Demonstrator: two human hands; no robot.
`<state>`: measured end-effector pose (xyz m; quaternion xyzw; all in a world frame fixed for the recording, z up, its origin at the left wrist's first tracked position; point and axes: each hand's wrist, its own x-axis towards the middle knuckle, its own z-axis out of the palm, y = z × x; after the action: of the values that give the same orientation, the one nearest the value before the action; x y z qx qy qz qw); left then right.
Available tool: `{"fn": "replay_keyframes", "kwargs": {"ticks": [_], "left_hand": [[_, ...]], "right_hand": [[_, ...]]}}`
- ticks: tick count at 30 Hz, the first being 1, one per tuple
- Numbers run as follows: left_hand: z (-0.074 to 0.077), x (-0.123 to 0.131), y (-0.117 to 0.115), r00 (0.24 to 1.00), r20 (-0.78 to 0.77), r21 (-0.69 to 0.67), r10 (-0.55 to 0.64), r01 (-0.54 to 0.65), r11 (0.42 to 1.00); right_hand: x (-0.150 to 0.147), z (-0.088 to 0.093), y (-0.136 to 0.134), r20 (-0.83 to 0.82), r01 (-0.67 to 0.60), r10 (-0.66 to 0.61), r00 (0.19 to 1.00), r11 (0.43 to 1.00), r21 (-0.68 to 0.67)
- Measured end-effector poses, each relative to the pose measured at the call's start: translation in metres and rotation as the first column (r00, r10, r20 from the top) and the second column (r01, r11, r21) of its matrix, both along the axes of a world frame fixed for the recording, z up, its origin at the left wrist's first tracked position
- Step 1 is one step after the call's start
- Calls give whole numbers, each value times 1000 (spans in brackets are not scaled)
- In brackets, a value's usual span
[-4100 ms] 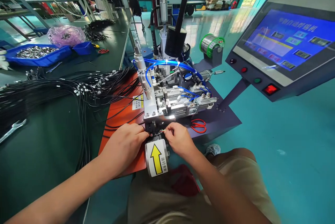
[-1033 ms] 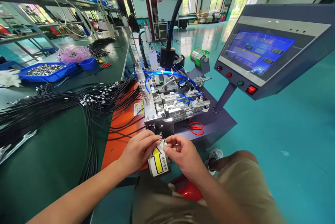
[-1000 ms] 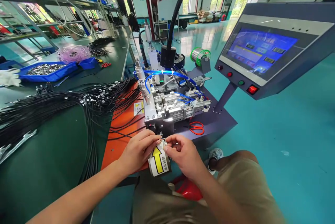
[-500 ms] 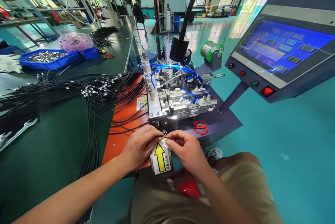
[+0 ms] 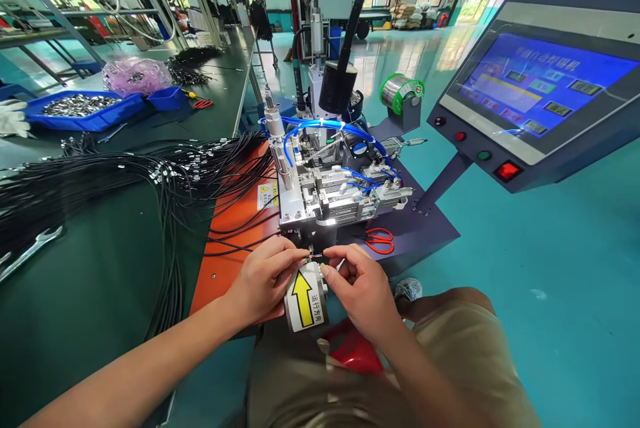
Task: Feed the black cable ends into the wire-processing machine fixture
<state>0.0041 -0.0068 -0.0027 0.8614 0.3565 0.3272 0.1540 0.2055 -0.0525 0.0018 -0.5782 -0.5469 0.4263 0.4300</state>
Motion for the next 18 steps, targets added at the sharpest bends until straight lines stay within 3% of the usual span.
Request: {"fn": "replay_keyframes", "kwargs": {"ticks": [18], "left_hand": [[0,0,-1,998,-67,14,-1,2,1000]], "right_hand": [[-3,-3,-1,101,-55,45,994,994,95]]}}
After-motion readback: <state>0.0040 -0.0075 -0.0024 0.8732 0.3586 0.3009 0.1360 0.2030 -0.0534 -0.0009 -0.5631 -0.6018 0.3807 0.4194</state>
